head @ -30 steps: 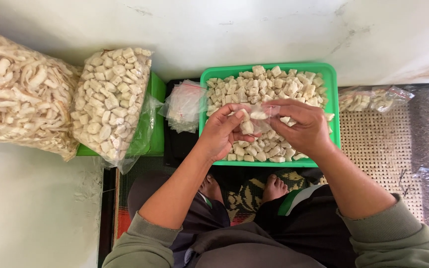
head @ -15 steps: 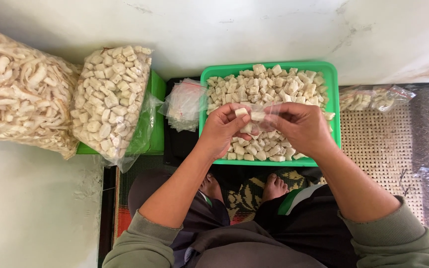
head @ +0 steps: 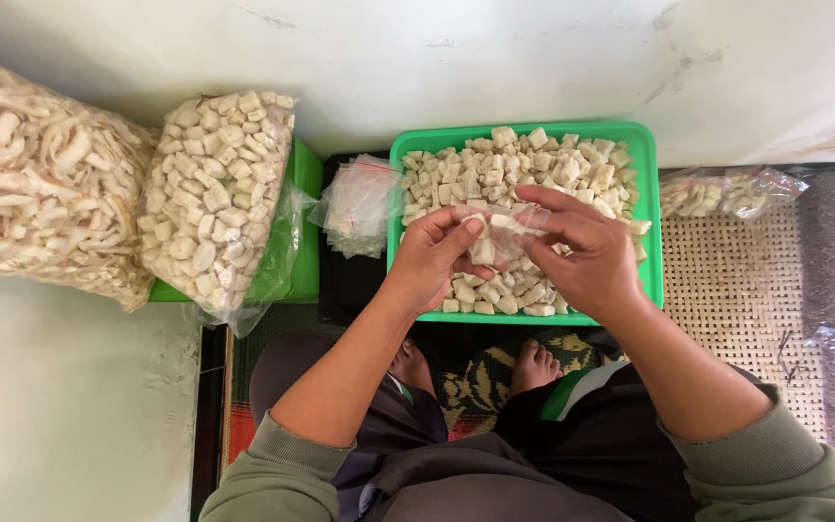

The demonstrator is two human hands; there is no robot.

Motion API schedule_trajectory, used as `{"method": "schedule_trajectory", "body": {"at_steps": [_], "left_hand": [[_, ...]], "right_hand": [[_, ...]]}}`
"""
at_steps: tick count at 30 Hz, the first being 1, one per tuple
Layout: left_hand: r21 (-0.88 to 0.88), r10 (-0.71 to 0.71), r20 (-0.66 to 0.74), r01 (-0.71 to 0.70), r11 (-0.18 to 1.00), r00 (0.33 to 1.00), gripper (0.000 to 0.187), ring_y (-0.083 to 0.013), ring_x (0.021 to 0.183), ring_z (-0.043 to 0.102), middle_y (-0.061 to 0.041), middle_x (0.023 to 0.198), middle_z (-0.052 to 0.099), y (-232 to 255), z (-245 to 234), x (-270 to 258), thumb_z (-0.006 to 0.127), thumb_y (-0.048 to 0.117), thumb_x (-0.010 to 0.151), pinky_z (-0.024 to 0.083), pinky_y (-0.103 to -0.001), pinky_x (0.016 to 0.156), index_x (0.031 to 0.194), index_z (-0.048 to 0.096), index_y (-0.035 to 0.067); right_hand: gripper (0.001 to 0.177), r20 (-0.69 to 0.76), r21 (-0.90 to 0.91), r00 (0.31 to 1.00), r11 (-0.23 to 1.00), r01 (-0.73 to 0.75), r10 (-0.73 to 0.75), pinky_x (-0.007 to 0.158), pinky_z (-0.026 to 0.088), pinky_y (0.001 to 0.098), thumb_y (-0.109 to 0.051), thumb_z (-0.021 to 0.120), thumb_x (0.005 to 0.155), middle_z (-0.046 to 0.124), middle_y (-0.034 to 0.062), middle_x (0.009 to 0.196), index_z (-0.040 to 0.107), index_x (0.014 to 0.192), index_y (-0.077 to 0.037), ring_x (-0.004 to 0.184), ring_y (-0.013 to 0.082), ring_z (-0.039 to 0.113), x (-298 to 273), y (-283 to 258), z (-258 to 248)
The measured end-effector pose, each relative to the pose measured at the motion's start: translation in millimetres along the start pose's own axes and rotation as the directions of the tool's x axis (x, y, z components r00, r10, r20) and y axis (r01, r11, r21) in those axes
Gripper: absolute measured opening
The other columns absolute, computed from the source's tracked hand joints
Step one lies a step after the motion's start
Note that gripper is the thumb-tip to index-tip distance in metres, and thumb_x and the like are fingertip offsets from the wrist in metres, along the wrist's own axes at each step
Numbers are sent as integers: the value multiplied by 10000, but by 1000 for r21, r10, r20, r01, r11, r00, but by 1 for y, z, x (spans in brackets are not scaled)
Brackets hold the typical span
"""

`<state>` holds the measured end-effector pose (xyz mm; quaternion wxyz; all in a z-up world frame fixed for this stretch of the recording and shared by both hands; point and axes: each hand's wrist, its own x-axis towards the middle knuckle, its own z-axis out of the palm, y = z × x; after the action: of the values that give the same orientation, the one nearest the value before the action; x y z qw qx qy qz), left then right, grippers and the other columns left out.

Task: Manually packing small snack pieces into small clear plastic bags from a tray while sitting on the floor.

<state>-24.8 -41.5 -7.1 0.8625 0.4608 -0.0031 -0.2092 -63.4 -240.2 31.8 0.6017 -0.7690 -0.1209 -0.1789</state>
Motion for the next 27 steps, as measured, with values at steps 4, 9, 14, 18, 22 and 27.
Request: {"method": "schedule_trajectory", "body": {"at_steps": [4, 9, 14, 18, 22, 27], "left_hand": [[-12, -14, 16, 14, 1000, 1000, 217, -413, 680, 749, -274, 888, 741, -6, -5, 2, 706, 104, 975, 678, -415, 519, 1115, 694, -62], [-64, -35, 33, 37, 997, 999, 223, -444, 678, 738, -305, 887, 733, -7, -10, 3, 692, 78, 980, 675, -420, 511, 1137, 678, -79], [-86, -37, 50, 42, 995, 998, 214, -447, 678, 736, -327, 893, 727, -9, -11, 5, 692, 50, 973, 674, -425, 515, 1138, 664, -85], [-109, -38, 84, 48, 993, 996, 180, -462, 675, 729, -348, 906, 719, -17, -16, 6, 684, 31, 976, 664, -443, 511, 1114, 649, -78], [-122, -57, 47, 62, 991, 997, 157, -449, 658, 730, -327, 882, 725, -16, -10, 4, 699, 31, 961, 665, -419, 492, 1085, 653, -52], [-94, -62, 72, 69, 993, 995, 125, -441, 679, 738, -320, 890, 730, -31, -22, 12, 710, 65, 966, 666, -439, 527, 1039, 664, -27]], "right_hand": [[218, -19, -201, 988, 969, 145, -152, 721, 625, 344, 43, 831, 852, 777, 156, 1151, 819, 1037, -71, 919, 295, 765, -2, 13, 3], [162, -28, -335, 944, 893, 302, -330, 621, 601, 380, 80, 796, 874, 779, 164, 1010, 827, 973, -45, 806, 325, 743, 2, 9, 5], [139, -9, -369, 937, 872, 321, -349, 593, 586, 385, 56, 783, 893, 777, 138, 999, 831, 958, -58, 766, 309, 729, 4, -1, 6], [171, -6, -308, 950, 905, 294, -311, 578, 563, 385, 31, 758, 915, 784, 109, 1079, 839, 983, -104, 750, 292, 711, 7, -8, 8], [186, -30, -262, 953, 923, 283, -300, 649, 592, 458, 64, 734, 915, 785, 164, 1031, 831, 1011, -63, 850, 404, 736, 4, -5, 9], [193, -6, -304, 927, 884, 355, -374, 672, 606, 438, 68, 736, 919, 783, 167, 1034, 838, 1023, -59, 869, 392, 741, 2, 1, 4]]}}
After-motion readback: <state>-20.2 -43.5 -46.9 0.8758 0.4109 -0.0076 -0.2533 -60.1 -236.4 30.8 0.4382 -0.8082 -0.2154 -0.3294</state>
